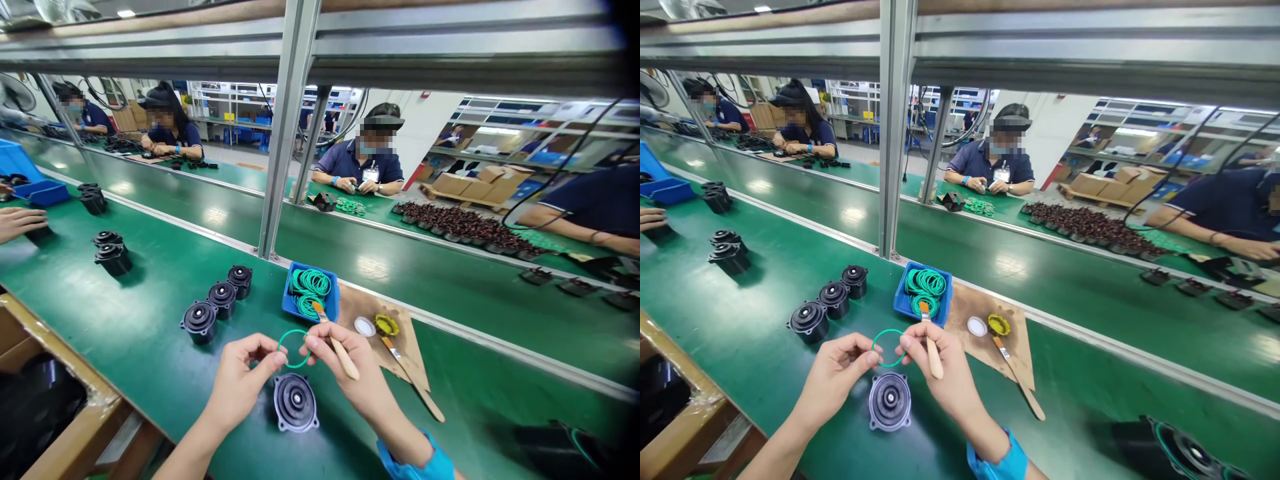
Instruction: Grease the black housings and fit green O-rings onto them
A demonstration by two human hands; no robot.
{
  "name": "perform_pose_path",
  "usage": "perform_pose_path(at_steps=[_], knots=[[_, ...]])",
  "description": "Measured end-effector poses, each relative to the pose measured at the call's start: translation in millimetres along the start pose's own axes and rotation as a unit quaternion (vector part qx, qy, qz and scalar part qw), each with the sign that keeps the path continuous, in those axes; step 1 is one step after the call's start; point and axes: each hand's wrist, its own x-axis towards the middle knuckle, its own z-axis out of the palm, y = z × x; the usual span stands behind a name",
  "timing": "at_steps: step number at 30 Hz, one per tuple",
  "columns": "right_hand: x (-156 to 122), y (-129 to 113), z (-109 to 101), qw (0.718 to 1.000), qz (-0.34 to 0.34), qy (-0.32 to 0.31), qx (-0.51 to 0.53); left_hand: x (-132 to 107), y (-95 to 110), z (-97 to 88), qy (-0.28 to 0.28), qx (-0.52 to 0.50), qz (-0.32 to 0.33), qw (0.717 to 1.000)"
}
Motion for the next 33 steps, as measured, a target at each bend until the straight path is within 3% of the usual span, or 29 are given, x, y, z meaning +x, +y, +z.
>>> perform_pose_path(at_steps=[4, 9, 16, 19, 22, 24, 26, 33], knots=[[-2.9, 2.8, 7.5, 0.998, 0.035, -0.009, 0.042, 1.9, -1.3, 1.8, 0.042, 0.061, 0.023, 0.997], [-3.2, 5.9, 6.2, 0.998, 0.030, 0.042, 0.034, -0.1, -7.0, -3.8, 0.082, 0.107, 0.044, 0.990], [-0.4, 9.8, 8.6, 0.996, 0.039, 0.047, 0.065, -9.6, 12.0, 1.1, -0.041, 0.016, 0.005, 0.999], [1.9, 10.2, 8.3, 0.993, 0.040, 0.058, 0.090, -8.0, 18.0, -0.6, -0.056, -0.040, -0.006, 0.998], [2.2, 8.8, 5.3, 0.989, 0.052, 0.066, 0.121, -4.3, 15.0, -9.8, 0.020, -0.038, 0.017, 0.999], [1.2, 6.9, 3.8, 0.985, 0.067, 0.058, 0.146, -2.4, 10.8, -15.8, 0.117, 0.038, 0.052, 0.991], [0.0, 4.8, 3.7, 0.981, 0.084, 0.045, 0.167, -1.9, 9.8, -18.3, 0.160, 0.108, 0.085, 0.978], [-0.8, 3.1, 8.5, 0.985, 0.066, 0.031, 0.158, -1.5, 38.3, -0.3, 0.047, 0.026, 0.107, 0.993]])
